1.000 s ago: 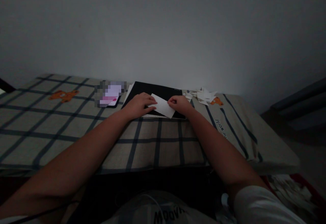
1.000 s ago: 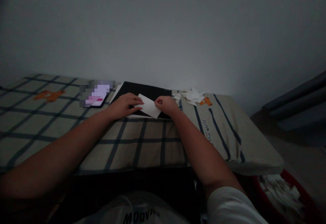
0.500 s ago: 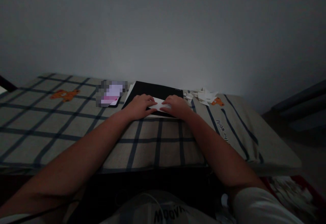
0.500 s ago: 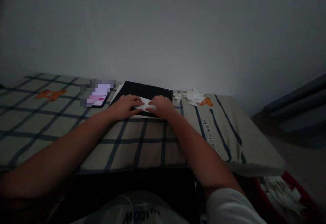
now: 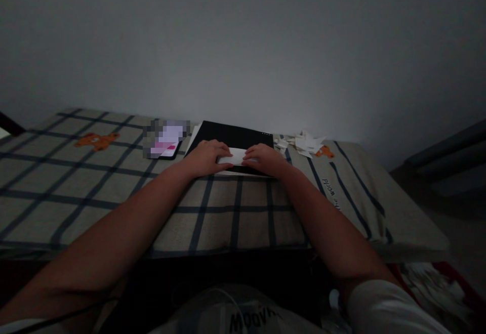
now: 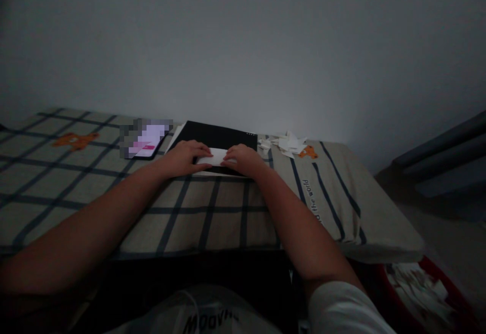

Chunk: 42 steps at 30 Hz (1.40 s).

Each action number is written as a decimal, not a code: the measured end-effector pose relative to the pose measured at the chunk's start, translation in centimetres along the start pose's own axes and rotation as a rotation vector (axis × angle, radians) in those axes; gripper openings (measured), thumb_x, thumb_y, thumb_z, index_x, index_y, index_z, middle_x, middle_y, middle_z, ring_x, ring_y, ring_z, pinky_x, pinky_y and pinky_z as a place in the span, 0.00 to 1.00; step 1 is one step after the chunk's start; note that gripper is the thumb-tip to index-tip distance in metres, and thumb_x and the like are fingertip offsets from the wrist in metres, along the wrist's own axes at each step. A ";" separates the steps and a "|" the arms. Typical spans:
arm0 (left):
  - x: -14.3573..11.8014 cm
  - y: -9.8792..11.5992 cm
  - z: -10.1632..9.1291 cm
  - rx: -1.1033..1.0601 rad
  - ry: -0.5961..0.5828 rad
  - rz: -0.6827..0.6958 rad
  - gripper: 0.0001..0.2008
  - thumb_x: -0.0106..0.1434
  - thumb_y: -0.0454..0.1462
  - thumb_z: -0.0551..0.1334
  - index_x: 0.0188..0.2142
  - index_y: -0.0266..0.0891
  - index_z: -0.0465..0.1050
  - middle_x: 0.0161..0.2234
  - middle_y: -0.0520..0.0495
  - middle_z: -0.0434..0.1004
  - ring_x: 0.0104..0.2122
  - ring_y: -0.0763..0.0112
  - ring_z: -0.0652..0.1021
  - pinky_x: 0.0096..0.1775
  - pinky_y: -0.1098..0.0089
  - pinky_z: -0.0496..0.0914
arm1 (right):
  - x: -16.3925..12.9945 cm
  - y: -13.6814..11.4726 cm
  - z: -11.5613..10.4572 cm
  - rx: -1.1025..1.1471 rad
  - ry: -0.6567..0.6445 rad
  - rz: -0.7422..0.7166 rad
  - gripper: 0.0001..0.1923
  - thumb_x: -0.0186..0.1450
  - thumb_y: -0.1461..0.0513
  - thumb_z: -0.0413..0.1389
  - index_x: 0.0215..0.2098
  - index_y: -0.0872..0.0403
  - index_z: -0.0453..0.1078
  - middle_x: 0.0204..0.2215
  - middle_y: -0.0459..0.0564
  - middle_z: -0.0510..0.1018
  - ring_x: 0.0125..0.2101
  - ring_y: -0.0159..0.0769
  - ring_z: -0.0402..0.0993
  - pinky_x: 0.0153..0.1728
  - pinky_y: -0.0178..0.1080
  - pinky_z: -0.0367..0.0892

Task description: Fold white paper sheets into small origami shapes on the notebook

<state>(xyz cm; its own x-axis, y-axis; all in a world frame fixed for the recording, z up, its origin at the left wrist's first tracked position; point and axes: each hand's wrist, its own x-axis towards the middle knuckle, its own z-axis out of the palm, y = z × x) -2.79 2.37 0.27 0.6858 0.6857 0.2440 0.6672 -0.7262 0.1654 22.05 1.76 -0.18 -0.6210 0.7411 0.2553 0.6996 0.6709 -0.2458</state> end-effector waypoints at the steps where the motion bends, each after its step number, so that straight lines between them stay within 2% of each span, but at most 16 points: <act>1: 0.0 -0.1 0.0 -0.008 0.000 0.003 0.18 0.61 0.48 0.62 0.47 0.43 0.77 0.50 0.45 0.76 0.50 0.58 0.72 0.50 0.61 0.61 | 0.0 -0.1 -0.1 -0.001 0.002 -0.003 0.14 0.66 0.54 0.55 0.41 0.51 0.79 0.45 0.52 0.79 0.46 0.40 0.72 0.47 0.42 0.64; 9: 0.0 -0.3 -0.3 -0.076 0.019 0.030 0.16 0.66 0.48 0.57 0.44 0.44 0.78 0.47 0.46 0.78 0.48 0.61 0.75 0.50 0.62 0.63 | -0.3 -0.3 -0.7 -0.029 -0.013 0.014 0.12 0.66 0.59 0.54 0.42 0.51 0.78 0.43 0.50 0.81 0.44 0.39 0.73 0.47 0.41 0.64; 15: 0.1 -0.5 -0.2 -0.080 0.015 0.031 0.16 0.67 0.46 0.55 0.43 0.43 0.78 0.46 0.46 0.79 0.48 0.62 0.75 0.50 0.62 0.64 | -0.4 -0.1 -0.7 0.035 -0.015 -0.008 0.15 0.64 0.52 0.58 0.42 0.51 0.78 0.44 0.50 0.80 0.46 0.39 0.72 0.48 0.41 0.64; 19: 0.0 -0.6 -0.1 -0.084 0.023 0.047 0.16 0.64 0.48 0.60 0.45 0.43 0.78 0.47 0.45 0.78 0.48 0.61 0.75 0.51 0.62 0.64 | -0.4 0.2 -0.6 0.036 -0.019 -0.030 0.15 0.60 0.53 0.62 0.43 0.50 0.78 0.45 0.51 0.79 0.47 0.40 0.72 0.49 0.42 0.64; 23: 0.0 -0.8 0.0 -0.059 0.030 0.050 0.18 0.61 0.49 0.63 0.46 0.43 0.78 0.48 0.45 0.77 0.49 0.60 0.74 0.51 0.62 0.63 | -0.4 0.4 -0.4 0.030 -0.022 -0.056 0.12 0.63 0.55 0.60 0.42 0.51 0.78 0.45 0.52 0.79 0.46 0.39 0.72 0.49 0.42 0.64; 30: 0.0 -0.6 -0.2 -0.061 0.041 0.054 0.17 0.65 0.48 0.58 0.44 0.42 0.78 0.46 0.45 0.78 0.48 0.62 0.75 0.51 0.63 0.64 | -0.4 -0.4 -0.9 0.067 -0.014 -0.061 0.10 0.64 0.56 0.58 0.40 0.51 0.79 0.42 0.51 0.80 0.45 0.37 0.73 0.49 0.41 0.65; 37: 0.0 -0.6 -0.3 -0.063 0.042 0.063 0.19 0.63 0.51 0.60 0.44 0.41 0.78 0.46 0.45 0.78 0.47 0.61 0.75 0.50 0.63 0.65 | -0.2 -0.8 -1.2 0.049 -0.025 -0.058 0.11 0.67 0.59 0.55 0.39 0.53 0.79 0.41 0.52 0.81 0.43 0.37 0.74 0.47 0.41 0.65; 42: 0.1 -0.8 -0.1 -0.075 0.054 0.079 0.16 0.67 0.47 0.57 0.42 0.41 0.78 0.44 0.46 0.79 0.46 0.63 0.75 0.49 0.64 0.65 | -0.1 -0.9 -1.2 0.014 -0.025 -0.035 0.12 0.68 0.61 0.52 0.39 0.55 0.79 0.39 0.53 0.81 0.41 0.37 0.75 0.45 0.40 0.65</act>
<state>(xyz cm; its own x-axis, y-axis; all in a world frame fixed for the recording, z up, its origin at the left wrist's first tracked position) -3.32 2.98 0.27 0.7177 0.6237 0.3097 0.5863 -0.7812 0.2145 21.88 1.08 1.17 -0.6536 0.7176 0.2407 0.6726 0.6965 -0.2501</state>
